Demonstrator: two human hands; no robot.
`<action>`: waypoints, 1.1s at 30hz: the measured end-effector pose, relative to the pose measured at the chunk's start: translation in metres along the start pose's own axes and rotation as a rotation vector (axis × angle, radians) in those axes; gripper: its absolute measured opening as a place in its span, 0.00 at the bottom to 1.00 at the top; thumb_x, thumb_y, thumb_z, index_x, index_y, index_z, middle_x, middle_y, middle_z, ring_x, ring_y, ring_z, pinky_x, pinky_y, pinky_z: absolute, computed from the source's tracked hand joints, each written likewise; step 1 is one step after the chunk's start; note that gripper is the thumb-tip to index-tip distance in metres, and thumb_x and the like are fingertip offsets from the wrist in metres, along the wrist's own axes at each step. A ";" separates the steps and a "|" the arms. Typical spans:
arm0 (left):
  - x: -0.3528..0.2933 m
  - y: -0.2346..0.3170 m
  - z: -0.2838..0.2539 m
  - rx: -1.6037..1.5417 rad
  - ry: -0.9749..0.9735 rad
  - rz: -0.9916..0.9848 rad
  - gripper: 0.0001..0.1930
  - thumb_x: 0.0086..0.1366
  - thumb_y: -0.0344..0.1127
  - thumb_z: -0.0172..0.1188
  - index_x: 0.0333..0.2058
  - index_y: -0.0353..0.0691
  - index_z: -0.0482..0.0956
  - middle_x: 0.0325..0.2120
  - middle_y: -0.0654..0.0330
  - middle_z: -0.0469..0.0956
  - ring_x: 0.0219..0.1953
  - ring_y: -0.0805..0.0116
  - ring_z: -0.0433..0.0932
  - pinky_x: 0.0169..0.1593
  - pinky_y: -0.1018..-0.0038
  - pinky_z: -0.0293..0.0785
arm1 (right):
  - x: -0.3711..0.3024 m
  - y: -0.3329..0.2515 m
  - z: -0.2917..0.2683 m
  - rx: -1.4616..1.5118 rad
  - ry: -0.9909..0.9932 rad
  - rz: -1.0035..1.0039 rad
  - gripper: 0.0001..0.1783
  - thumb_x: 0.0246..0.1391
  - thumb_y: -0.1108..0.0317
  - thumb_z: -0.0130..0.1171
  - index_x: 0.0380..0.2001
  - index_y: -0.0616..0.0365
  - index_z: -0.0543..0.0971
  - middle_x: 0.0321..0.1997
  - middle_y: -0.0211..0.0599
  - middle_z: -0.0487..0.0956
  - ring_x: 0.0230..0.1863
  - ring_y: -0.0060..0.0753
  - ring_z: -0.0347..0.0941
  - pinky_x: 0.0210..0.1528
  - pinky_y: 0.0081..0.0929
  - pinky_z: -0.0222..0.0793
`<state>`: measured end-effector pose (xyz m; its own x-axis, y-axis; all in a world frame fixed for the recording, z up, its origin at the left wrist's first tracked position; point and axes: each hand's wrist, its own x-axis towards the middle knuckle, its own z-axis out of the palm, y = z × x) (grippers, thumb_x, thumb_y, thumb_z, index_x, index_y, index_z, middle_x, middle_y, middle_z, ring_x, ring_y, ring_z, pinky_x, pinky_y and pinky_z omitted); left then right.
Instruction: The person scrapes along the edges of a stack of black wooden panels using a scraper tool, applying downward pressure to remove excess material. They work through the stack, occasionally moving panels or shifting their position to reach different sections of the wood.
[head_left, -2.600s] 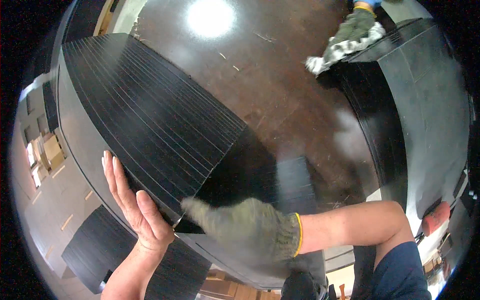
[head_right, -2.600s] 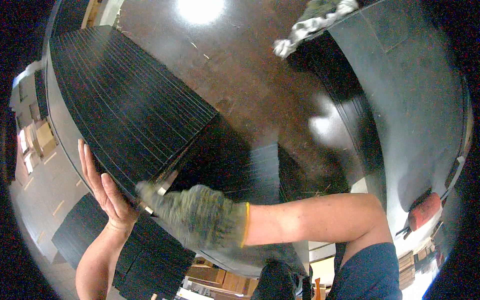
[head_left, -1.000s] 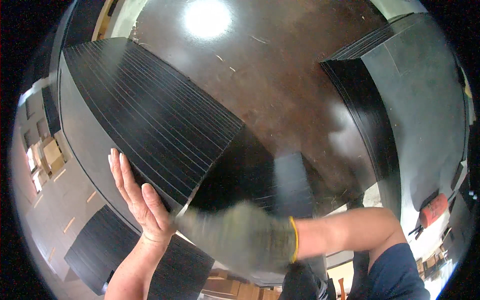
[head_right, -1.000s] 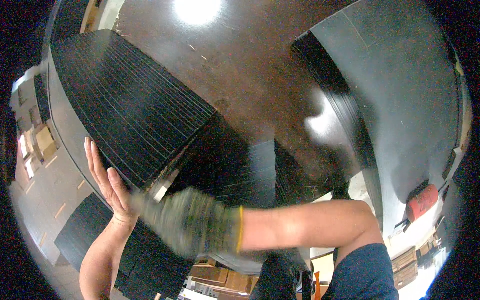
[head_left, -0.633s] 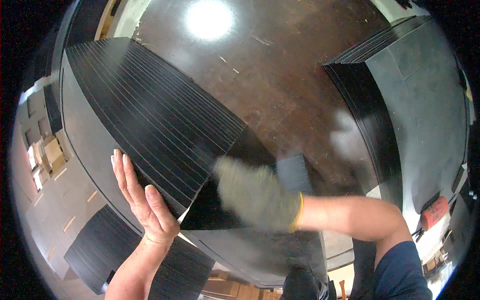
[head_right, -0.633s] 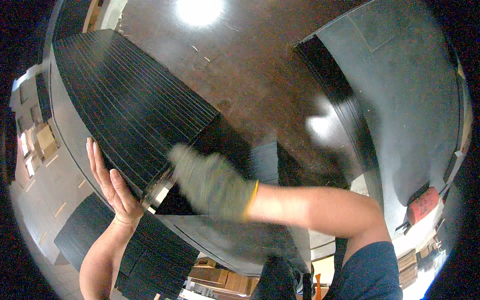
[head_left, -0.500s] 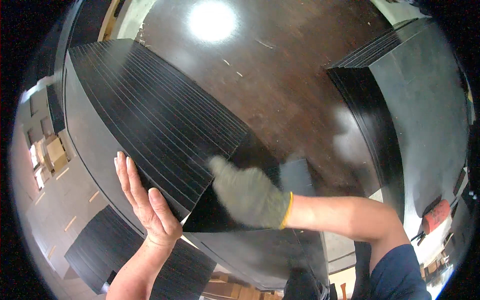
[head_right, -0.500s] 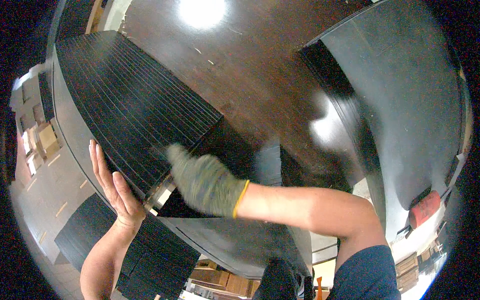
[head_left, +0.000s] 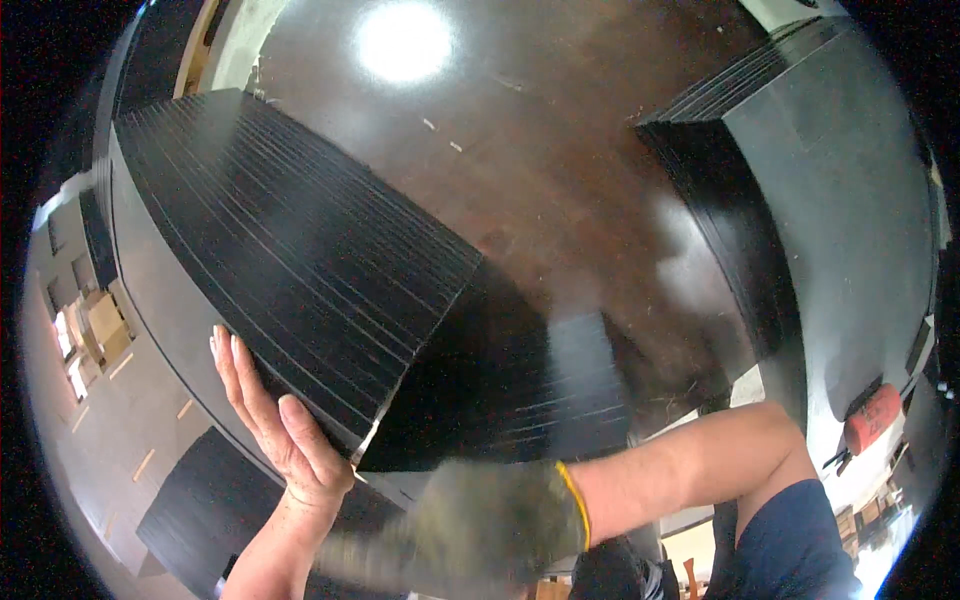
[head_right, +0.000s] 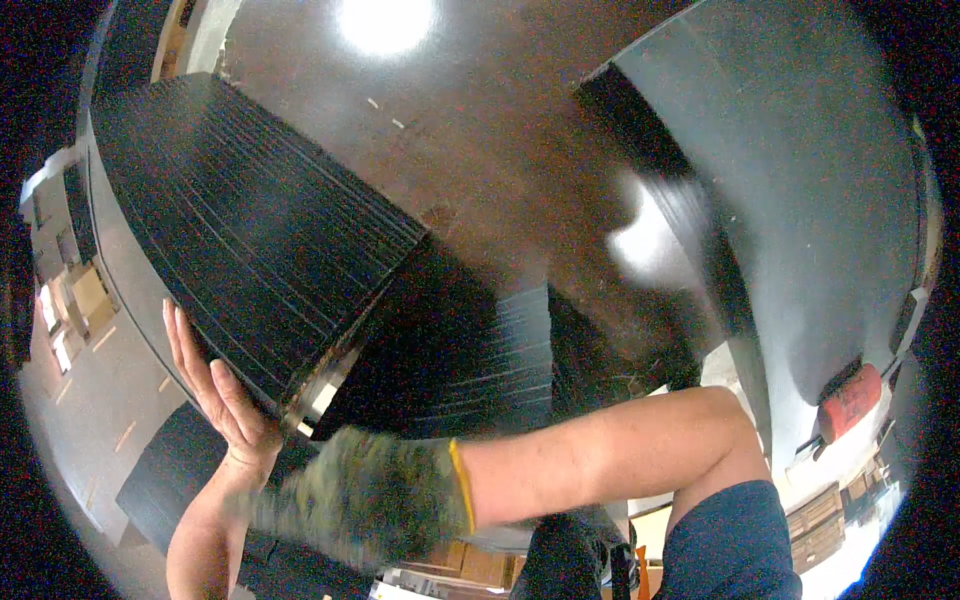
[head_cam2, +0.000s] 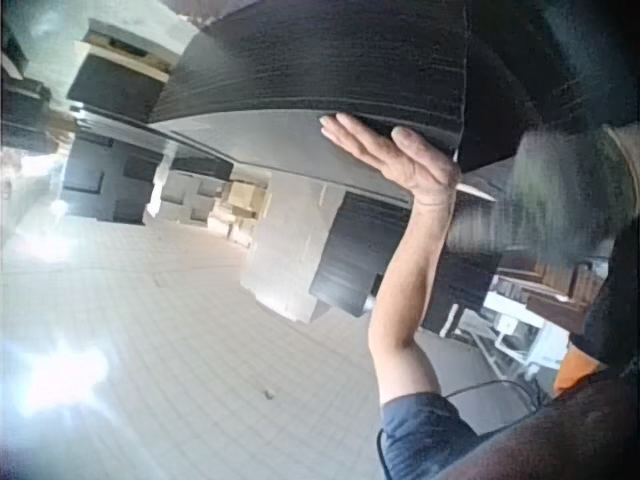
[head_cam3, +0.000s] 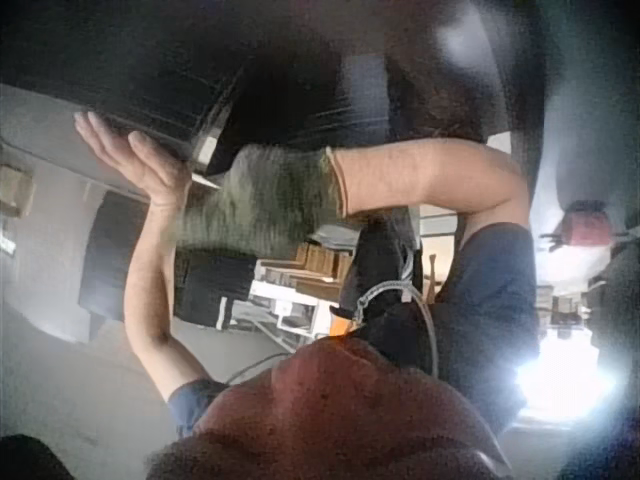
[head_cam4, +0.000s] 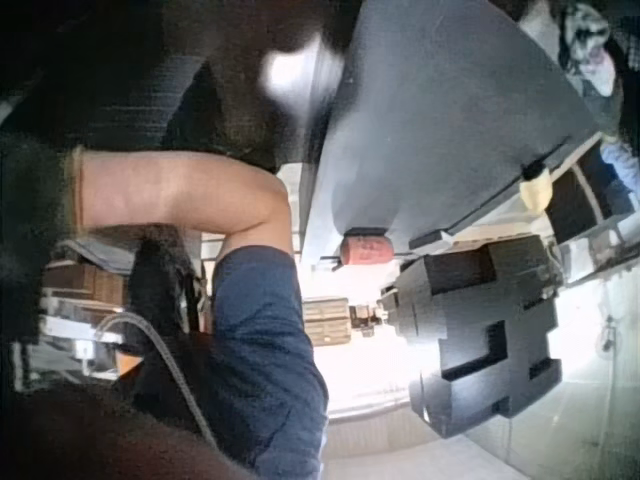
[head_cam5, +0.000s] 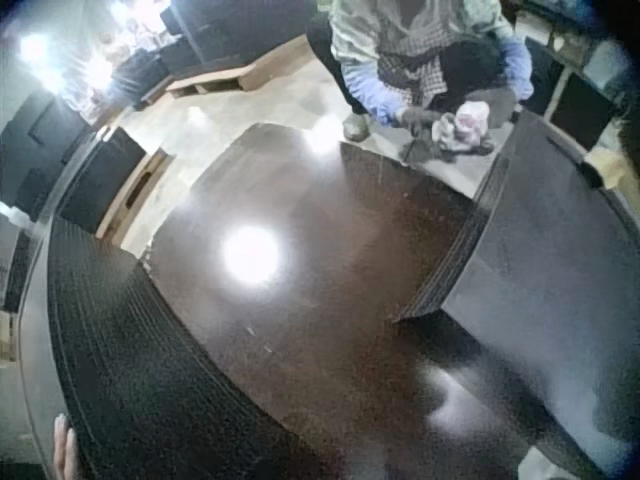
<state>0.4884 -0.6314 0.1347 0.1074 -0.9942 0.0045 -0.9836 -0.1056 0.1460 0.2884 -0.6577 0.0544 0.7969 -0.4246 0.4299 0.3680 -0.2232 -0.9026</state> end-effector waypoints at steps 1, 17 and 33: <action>0.000 0.000 0.000 -0.004 0.009 -0.002 0.31 0.75 0.45 0.34 0.68 0.30 0.53 0.70 0.42 0.51 0.73 0.46 0.47 0.73 0.56 0.40 | -0.005 0.006 -0.001 -0.133 0.071 0.055 0.19 0.53 0.68 0.55 0.49 0.58 0.75 0.49 0.45 0.79 0.45 0.41 0.78 0.35 0.36 0.76; 0.000 -0.002 0.000 0.002 0.011 -0.019 0.31 0.75 0.47 0.34 0.68 0.32 0.54 0.70 0.43 0.51 0.73 0.48 0.48 0.73 0.57 0.41 | -0.061 0.179 0.019 -0.725 -0.365 1.064 0.11 0.58 0.65 0.54 0.40 0.57 0.77 0.37 0.54 0.82 0.42 0.61 0.79 0.41 0.52 0.75; -0.001 0.001 -0.001 0.044 0.008 -0.026 0.32 0.75 0.47 0.32 0.68 0.30 0.53 0.70 0.41 0.51 0.73 0.46 0.49 0.73 0.56 0.42 | -0.050 0.168 -0.003 -0.530 0.097 1.189 0.12 0.56 0.65 0.51 0.34 0.57 0.82 0.35 0.53 0.83 0.40 0.58 0.80 0.42 0.50 0.76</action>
<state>0.4878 -0.6302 0.1360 0.1338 -0.9910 0.0094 -0.9860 -0.1321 0.1022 0.3084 -0.6765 -0.1185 0.4561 -0.6565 -0.6009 -0.7839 0.0232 -0.6204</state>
